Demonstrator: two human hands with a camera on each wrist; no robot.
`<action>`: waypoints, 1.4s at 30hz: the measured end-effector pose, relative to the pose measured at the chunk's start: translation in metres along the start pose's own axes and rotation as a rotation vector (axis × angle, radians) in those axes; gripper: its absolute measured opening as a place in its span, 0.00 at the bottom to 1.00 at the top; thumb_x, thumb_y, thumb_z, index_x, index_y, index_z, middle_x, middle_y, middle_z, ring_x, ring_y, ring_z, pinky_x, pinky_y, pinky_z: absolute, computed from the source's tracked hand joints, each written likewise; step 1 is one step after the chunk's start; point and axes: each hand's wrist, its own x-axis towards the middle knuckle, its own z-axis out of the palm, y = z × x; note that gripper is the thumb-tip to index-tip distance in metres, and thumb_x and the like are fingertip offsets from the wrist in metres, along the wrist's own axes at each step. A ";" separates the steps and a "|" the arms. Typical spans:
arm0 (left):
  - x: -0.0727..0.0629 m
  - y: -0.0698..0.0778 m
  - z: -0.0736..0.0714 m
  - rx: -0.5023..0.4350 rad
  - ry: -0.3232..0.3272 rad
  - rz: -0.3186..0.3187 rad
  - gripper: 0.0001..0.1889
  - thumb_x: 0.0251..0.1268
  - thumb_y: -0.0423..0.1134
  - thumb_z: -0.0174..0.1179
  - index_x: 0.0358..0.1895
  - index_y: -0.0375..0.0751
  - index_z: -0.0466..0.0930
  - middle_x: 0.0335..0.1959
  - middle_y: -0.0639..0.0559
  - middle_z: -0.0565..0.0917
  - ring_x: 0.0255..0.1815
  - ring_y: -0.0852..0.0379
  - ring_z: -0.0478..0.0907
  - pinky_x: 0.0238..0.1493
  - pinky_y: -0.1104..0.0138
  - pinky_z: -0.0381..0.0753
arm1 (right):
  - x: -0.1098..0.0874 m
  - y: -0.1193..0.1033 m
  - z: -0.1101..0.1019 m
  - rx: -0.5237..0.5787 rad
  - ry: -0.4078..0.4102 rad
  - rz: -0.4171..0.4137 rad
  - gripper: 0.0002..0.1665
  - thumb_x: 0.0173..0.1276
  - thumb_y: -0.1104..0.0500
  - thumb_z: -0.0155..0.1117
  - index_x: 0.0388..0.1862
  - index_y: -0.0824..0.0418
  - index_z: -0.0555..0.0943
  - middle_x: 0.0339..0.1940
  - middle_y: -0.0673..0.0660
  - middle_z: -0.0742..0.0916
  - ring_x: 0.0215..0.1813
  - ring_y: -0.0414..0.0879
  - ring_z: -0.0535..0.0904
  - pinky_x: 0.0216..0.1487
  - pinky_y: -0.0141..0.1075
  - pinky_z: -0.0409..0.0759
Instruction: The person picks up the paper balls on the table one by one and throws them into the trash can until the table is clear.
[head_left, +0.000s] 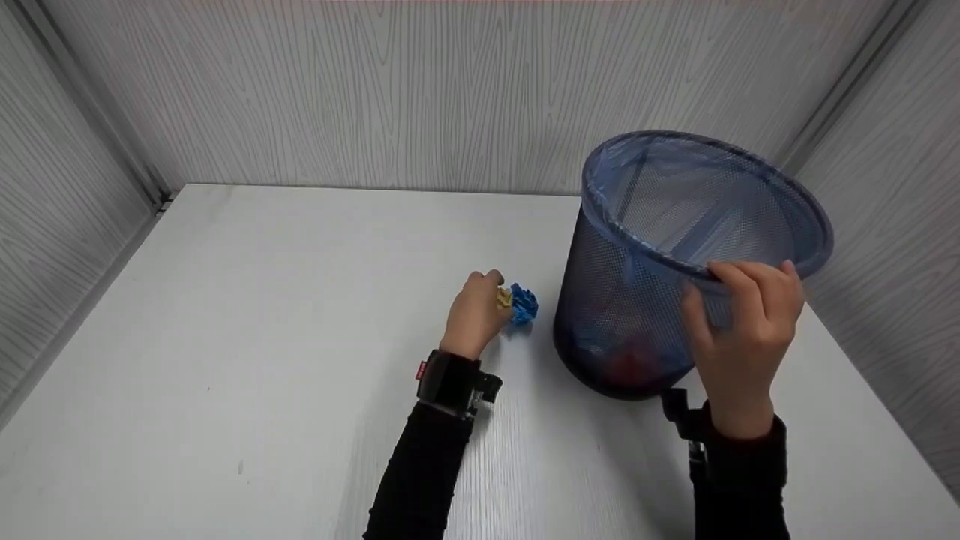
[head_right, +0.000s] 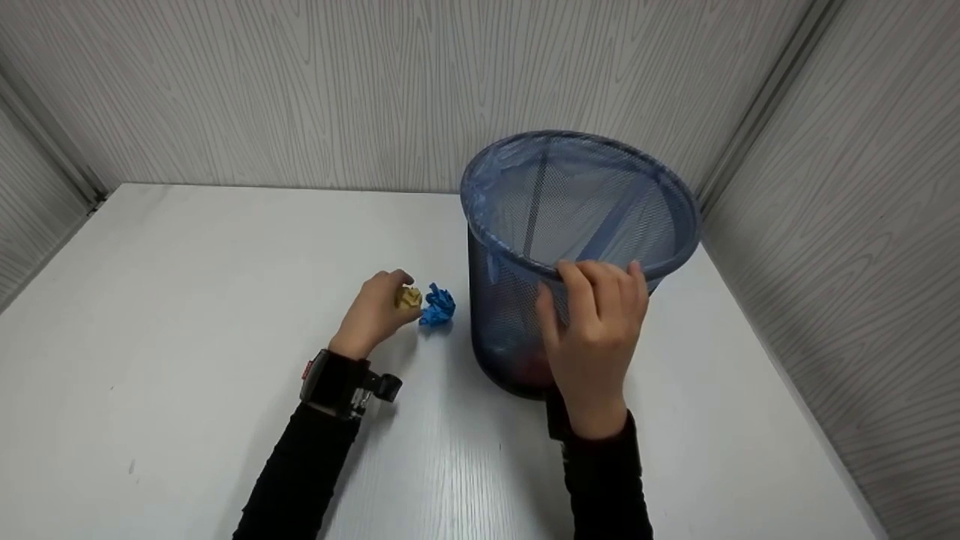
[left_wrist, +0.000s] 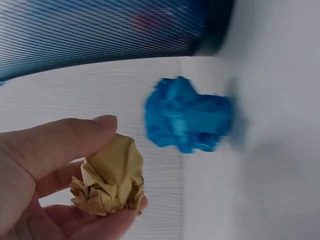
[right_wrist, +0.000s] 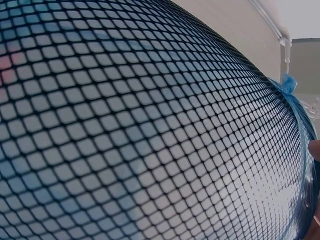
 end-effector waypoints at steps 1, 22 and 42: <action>-0.001 0.003 -0.004 -0.016 0.022 0.012 0.20 0.49 0.35 0.64 0.47 0.31 0.73 0.38 0.40 0.75 0.37 0.50 0.73 0.36 0.62 0.73 | 0.000 0.000 0.000 0.001 -0.002 0.000 0.11 0.48 0.64 0.62 0.29 0.71 0.77 0.29 0.66 0.78 0.36 0.60 0.71 0.58 0.51 0.56; -0.042 0.065 -0.052 -0.321 0.471 0.361 0.20 0.48 0.40 0.66 0.44 0.34 0.74 0.46 0.43 0.69 0.46 0.53 0.70 0.43 0.69 0.72 | -0.001 0.002 0.000 0.004 -0.001 -0.001 0.12 0.50 0.61 0.62 0.29 0.71 0.78 0.30 0.66 0.78 0.36 0.59 0.71 0.58 0.51 0.56; -0.046 0.113 -0.031 -0.536 0.706 0.729 0.18 0.51 0.35 0.64 0.43 0.30 0.70 0.46 0.38 0.71 0.48 0.52 0.71 0.45 0.70 0.71 | 0.002 0.001 -0.001 0.056 0.024 -0.002 0.16 0.58 0.56 0.61 0.29 0.71 0.81 0.27 0.65 0.80 0.33 0.58 0.72 0.57 0.50 0.59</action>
